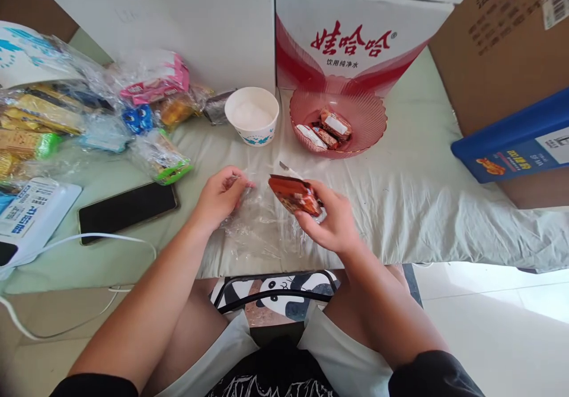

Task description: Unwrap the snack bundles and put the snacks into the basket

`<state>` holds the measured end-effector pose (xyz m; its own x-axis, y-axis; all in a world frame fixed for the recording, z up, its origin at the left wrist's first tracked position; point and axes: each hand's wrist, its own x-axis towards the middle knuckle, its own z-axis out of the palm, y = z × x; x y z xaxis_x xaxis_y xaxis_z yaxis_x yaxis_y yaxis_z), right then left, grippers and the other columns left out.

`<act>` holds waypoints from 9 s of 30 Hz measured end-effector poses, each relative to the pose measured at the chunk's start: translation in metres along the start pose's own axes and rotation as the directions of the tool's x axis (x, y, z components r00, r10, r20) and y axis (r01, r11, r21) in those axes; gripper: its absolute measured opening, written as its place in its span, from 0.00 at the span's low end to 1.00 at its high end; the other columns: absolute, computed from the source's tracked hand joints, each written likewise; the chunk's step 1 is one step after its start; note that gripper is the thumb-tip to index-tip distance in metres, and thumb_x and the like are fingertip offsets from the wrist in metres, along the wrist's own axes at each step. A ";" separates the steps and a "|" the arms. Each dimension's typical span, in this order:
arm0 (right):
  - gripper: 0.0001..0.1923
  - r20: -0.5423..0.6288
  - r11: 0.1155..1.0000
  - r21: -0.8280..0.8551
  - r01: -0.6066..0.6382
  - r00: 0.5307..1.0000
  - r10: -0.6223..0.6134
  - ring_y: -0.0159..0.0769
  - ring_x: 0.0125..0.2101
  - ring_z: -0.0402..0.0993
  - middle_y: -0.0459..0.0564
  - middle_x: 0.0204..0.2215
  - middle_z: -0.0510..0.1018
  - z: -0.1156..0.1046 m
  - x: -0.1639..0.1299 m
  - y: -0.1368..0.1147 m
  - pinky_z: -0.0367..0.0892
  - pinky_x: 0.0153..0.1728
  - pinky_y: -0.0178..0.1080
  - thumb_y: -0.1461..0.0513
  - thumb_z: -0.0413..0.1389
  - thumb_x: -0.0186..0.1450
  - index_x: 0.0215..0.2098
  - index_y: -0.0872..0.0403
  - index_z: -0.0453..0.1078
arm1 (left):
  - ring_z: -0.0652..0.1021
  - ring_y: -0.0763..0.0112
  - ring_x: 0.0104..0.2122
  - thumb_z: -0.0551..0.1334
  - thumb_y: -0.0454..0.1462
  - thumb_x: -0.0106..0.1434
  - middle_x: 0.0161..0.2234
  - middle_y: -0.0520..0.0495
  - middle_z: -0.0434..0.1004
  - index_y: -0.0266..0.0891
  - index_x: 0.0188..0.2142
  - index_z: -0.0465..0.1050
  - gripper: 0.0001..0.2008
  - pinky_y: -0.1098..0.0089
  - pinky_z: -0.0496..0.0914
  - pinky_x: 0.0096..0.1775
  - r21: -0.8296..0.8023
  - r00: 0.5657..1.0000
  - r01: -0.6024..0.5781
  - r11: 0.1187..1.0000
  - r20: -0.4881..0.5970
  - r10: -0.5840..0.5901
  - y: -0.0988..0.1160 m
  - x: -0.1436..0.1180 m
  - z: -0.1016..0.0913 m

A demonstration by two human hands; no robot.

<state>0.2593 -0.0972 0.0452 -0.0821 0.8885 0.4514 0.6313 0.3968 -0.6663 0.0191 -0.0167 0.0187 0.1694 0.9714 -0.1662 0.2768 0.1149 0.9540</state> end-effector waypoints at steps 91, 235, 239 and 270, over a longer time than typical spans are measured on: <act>0.16 0.237 0.897 0.319 -0.307 0.942 0.238 0.36 0.26 0.76 0.49 0.26 0.80 0.003 0.002 0.006 0.70 0.29 0.37 0.51 0.56 0.69 0.29 0.51 0.73 | 0.60 0.82 0.14 0.68 0.54 0.58 0.19 0.52 0.70 0.38 0.30 0.73 0.21 0.75 0.53 0.17 -0.173 0.983 0.181 0.968 -0.003 -0.184 0.024 -0.036 -0.062; 0.35 0.232 0.721 0.476 -0.504 0.863 0.450 0.34 0.31 0.78 0.46 0.37 0.80 0.035 -0.013 0.010 0.77 0.36 0.40 0.49 0.63 0.64 0.64 0.45 0.57 | 0.85 0.55 0.46 0.78 0.47 0.48 0.46 0.42 0.84 0.44 0.52 0.74 0.33 0.60 0.79 0.45 -0.317 0.915 0.255 0.914 0.384 -0.122 0.007 -0.032 -0.009; 0.27 0.276 0.649 0.563 -0.512 0.857 0.436 0.36 0.36 0.80 0.48 0.39 0.81 0.035 -0.009 0.007 0.76 0.39 0.42 0.48 0.66 0.61 0.53 0.48 0.67 | 0.86 0.60 0.41 0.77 0.44 0.49 0.40 0.45 0.86 0.39 0.41 0.77 0.22 0.64 0.79 0.44 -0.402 0.932 0.288 0.869 0.326 -0.158 0.008 -0.034 -0.003; 0.26 0.219 0.519 0.647 -0.558 0.789 0.574 0.27 0.25 0.63 0.39 0.28 0.68 0.040 -0.008 0.007 0.62 0.27 0.34 0.54 0.69 0.55 0.45 0.48 0.61 | 0.79 0.73 0.34 0.72 0.36 0.50 0.40 0.50 0.75 0.44 0.41 0.71 0.19 0.71 0.77 0.36 -0.243 0.969 -0.210 0.947 0.078 0.235 -0.017 -0.014 -0.015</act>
<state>0.2335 -0.0924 0.0127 0.1289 0.9792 -0.1568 -0.1252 -0.1408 -0.9821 -0.0020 -0.0294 0.0085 0.3033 0.9519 0.0435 -0.0037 -0.0445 0.9990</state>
